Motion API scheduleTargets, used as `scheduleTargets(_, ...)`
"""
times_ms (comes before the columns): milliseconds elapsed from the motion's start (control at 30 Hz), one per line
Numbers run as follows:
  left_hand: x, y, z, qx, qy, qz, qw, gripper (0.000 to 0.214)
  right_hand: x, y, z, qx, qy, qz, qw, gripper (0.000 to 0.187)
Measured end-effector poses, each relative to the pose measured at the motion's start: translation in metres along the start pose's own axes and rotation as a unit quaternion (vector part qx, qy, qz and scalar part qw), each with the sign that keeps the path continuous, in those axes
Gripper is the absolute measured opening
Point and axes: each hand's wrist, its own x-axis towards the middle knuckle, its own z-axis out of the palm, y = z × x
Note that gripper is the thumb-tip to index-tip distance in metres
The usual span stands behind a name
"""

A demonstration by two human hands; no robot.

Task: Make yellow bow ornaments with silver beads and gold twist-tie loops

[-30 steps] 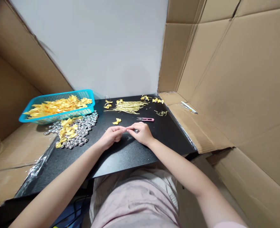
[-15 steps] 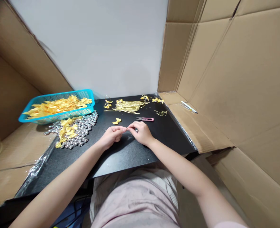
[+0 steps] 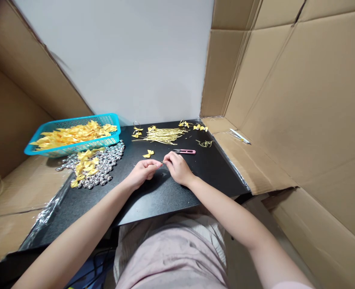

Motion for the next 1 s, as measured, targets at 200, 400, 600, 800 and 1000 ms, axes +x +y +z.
scheduleTargets(200, -0.0002, 0.0021, 0.0012, -0.003, -0.004, 0.003, 1.0, 0.017, 0.0001, 0.0002, 0.0003, 0.014, 0.015, 0.014, 1.0, 0.014)
scheduleTargets(400, -0.0011, 0.003, 0.0013, -0.007, -0.007, 0.002, 1.0, 0.017, 0.0, 0.001, -0.0001, 0.049, 0.022, 0.025, 0.998, 0.014)
scheduleTargets(600, -0.0001, -0.0003, -0.0022, -0.006, -0.009, -0.003, 1.0, 0.017, -0.0006, -0.0013, -0.0058, 0.102, 0.017, 0.042, 0.994, 0.036)
scheduleTargets(800, 0.0004, -0.0006, -0.0025, -0.007, -0.014, -0.001, 1.0, 0.017, -0.0033, -0.0011, -0.0025, 0.134, 0.018, 0.061, 0.989, 0.035)
scheduleTargets(1000, -0.0009, 0.0018, -0.001, -0.007, -0.015, 0.0, 1.0, 0.018, -0.0024, 0.0021, -0.0038, 0.128, 0.061, 0.078, 0.987, 0.016)
